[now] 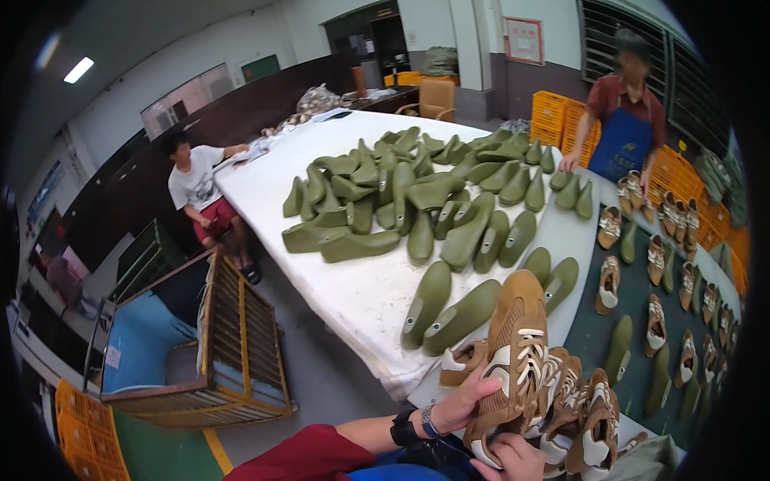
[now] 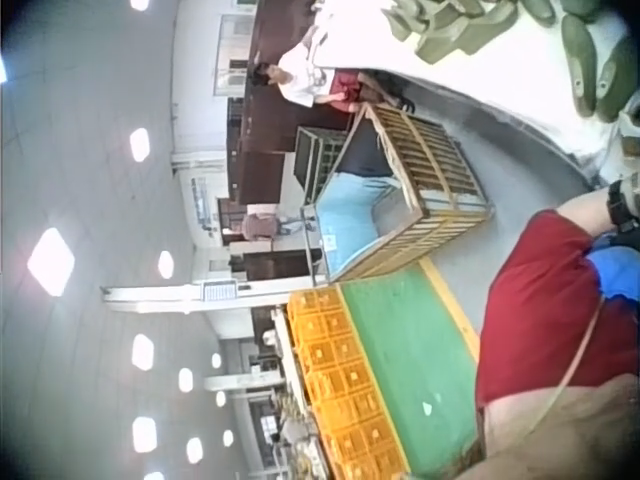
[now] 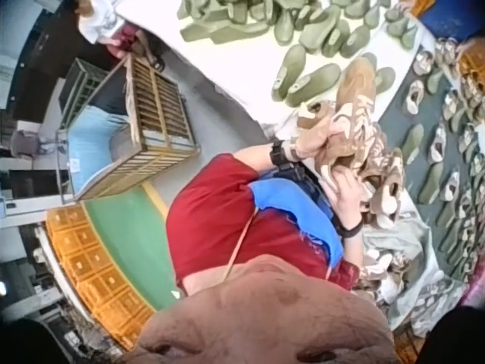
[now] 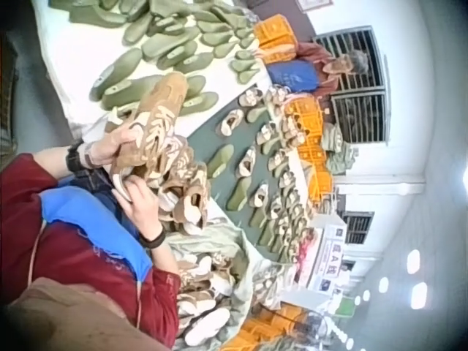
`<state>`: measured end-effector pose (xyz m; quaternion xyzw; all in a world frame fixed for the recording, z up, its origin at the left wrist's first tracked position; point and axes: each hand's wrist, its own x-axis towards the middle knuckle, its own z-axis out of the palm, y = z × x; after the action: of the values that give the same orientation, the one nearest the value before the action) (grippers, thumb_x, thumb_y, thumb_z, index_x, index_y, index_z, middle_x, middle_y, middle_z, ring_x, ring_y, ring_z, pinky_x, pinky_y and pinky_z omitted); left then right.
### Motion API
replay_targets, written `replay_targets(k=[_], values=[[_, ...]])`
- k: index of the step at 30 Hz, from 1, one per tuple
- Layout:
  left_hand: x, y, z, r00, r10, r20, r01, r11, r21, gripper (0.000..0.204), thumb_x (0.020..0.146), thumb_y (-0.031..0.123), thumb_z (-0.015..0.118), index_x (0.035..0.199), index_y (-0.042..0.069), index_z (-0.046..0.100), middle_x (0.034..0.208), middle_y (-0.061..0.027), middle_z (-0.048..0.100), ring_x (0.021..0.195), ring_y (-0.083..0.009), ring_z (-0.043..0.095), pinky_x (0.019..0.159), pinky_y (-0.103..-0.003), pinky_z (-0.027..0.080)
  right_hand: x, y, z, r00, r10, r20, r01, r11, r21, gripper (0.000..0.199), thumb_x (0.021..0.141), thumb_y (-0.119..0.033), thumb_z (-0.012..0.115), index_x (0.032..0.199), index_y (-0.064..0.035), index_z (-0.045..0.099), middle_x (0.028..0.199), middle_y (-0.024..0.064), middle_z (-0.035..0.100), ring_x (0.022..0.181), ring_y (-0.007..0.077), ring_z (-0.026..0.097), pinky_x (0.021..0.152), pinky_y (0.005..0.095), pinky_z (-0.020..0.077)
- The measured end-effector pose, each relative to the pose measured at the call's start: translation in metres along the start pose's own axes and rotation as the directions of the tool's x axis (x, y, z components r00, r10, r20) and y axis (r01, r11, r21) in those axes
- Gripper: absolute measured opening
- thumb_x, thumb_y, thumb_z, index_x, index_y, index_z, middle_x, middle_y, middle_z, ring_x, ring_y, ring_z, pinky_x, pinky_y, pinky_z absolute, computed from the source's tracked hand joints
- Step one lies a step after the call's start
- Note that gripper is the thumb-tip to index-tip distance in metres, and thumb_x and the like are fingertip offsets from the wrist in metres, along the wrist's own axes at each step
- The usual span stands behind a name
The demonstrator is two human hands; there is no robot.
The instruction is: The person is organizing shoes and shoe lasts on a production table, sorting them into bags and placing them on the surface.
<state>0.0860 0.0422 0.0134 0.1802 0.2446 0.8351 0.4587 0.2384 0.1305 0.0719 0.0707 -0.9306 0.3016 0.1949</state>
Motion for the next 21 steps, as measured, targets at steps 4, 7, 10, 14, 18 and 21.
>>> replay_targets(k=[4, 7, 10, 14, 18, 21], values=[[-0.004, 0.031, -0.017, 0.979, 0.2, -0.03, -0.184, 0.943, 0.276, 0.069, 0.088, 0.048, 0.045, 0.136, 0.004, 0.02, 0.128, -0.01, 0.041, 0.117, -0.0179, 0.043, 0.099, -0.034, 0.035, 0.005, -0.011, -0.008, 0.99, -0.025, 0.137, 0.022, 0.999, 0.027, 0.023, 0.066, -0.011, 0.072, 0.084, -0.0028, 0.061, 0.083, 0.0118, 0.059, 0.072, 0.0286, 0.057, 0.064, 0.0354, 0.0456], [0.004, 0.071, -0.011, 0.978, 0.168, -0.125, -0.157, 0.983, 0.093, 0.047, 0.094, 0.04, 0.035, 0.12, 0.001, 0.043, 0.113, -0.0109, 0.054, 0.099, -0.0165, 0.055, 0.088, -0.033, 0.045, 0.001, -0.001, -0.011, 0.97, -0.159, 0.185, 0.168, 0.985, -0.032, 0.022, 0.067, -0.016, 0.07, 0.082, -0.0055, 0.059, 0.078, 0.0089, 0.058, 0.062, 0.0234, 0.056, 0.056, 0.0313, 0.0446], [-0.002, 0.086, -0.033, 0.935, 0.259, -0.244, -0.153, 0.911, 0.383, 0.029, 0.089, 0.028, 0.053, 0.1, 0.003, 0.058, 0.093, -0.0041, 0.061, 0.083, -0.0108, 0.056, 0.076, -0.028, 0.045, -0.01, 0.023, 0.004, 0.935, -0.267, 0.233, 0.285, 0.958, -0.044, 0.028, 0.066, -0.035, 0.071, 0.071, -0.0134, 0.053, 0.078, -0.0006, 0.054, 0.05, 0.0185, 0.053, 0.043, 0.0292, 0.0431], [-0.007, 0.085, -0.014, 0.807, 0.49, -0.33, -0.145, 0.705, 0.694, 0.026, 0.089, 0.023, 0.05, 0.1, 0.0, 0.056, 0.092, -0.0087, 0.059, 0.083, -0.0159, 0.057, 0.078, -0.031, 0.046, -0.008, 0.026, 0.004, 0.96, -0.257, 0.112, 0.243, 0.962, 0.123, 0.029, 0.077, -0.036, 0.063, 0.072, -0.0101, 0.051, 0.072, 0.0033, 0.048, 0.056, 0.021, 0.053, 0.044, 0.0318, 0.0412], [0.005, 0.084, -0.037, 0.869, 0.44, -0.225, -0.215, 0.748, 0.628, 0.017, 0.087, 0.013, 0.052, 0.091, -0.002, 0.055, 0.083, -0.009, 0.061, 0.069, -0.0143, 0.059, 0.065, -0.025, 0.049, -0.023, 0.022, -0.007, 0.979, -0.202, -0.013, 0.201, 0.965, 0.167, 0.032, 0.075, -0.029, 0.069, 0.067, -0.0071, 0.046, 0.065, 0.0047, 0.044, 0.049, 0.0221, 0.047, 0.042, 0.033, 0.0364], [0.022, 0.068, -0.032, 0.919, 0.352, -0.175, -0.208, 0.813, 0.544, 0.013, 0.087, 0.011, 0.054, 0.089, -0.001, 0.056, 0.082, -0.0076, 0.063, 0.07, -0.0126, 0.059, 0.065, -0.025, 0.049, -0.036, 0.02, -0.016, 0.992, -0.12, -0.05, 0.127, 0.979, 0.161, 0.031, 0.074, -0.027, 0.069, 0.066, -0.007, 0.047, 0.065, 0.0039, 0.046, 0.051, 0.0216, 0.05, 0.043, 0.0325, 0.0374]])
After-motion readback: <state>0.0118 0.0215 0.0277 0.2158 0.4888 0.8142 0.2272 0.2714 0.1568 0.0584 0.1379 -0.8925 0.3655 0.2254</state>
